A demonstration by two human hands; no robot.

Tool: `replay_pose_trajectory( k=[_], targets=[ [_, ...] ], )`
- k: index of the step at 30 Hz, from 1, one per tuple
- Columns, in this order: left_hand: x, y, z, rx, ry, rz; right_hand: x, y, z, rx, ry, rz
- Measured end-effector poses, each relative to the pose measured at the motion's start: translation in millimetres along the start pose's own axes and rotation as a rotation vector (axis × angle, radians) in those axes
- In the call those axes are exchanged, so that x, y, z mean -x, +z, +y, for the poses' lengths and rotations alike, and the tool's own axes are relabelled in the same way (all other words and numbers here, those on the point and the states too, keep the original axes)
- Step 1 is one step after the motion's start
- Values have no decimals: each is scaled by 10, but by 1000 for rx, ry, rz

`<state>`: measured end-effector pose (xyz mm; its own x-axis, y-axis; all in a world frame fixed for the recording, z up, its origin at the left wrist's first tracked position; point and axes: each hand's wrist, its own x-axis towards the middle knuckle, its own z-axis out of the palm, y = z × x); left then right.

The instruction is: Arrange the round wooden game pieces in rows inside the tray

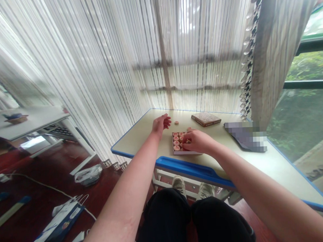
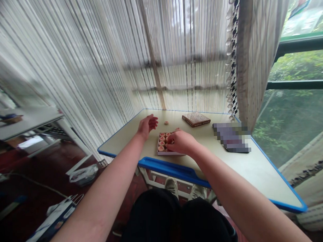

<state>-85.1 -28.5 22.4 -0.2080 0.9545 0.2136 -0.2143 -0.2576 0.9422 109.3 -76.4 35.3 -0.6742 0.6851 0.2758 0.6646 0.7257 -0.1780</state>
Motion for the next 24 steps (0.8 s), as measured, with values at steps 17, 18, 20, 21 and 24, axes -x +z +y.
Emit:
replay_pose_trajectory(
  k=[17,18,20,21,24],
  targets=[
    [-29,-5,-60,-107,5,85,-38,-7,-33,-26,31,-31],
    [-30,-5,-62,-109,0,90,-34,-4,-34,-26,27,-18],
    [-35,-8,-69,-113,-8,94,-29,6,-32,-24,33,0],
    [-38,-11,-74,-114,-8,96,-29,11,-30,-20,41,0],
    [-49,-20,-90,-128,-3,108,-37,24,-28,-9,50,-6]
  ],
)
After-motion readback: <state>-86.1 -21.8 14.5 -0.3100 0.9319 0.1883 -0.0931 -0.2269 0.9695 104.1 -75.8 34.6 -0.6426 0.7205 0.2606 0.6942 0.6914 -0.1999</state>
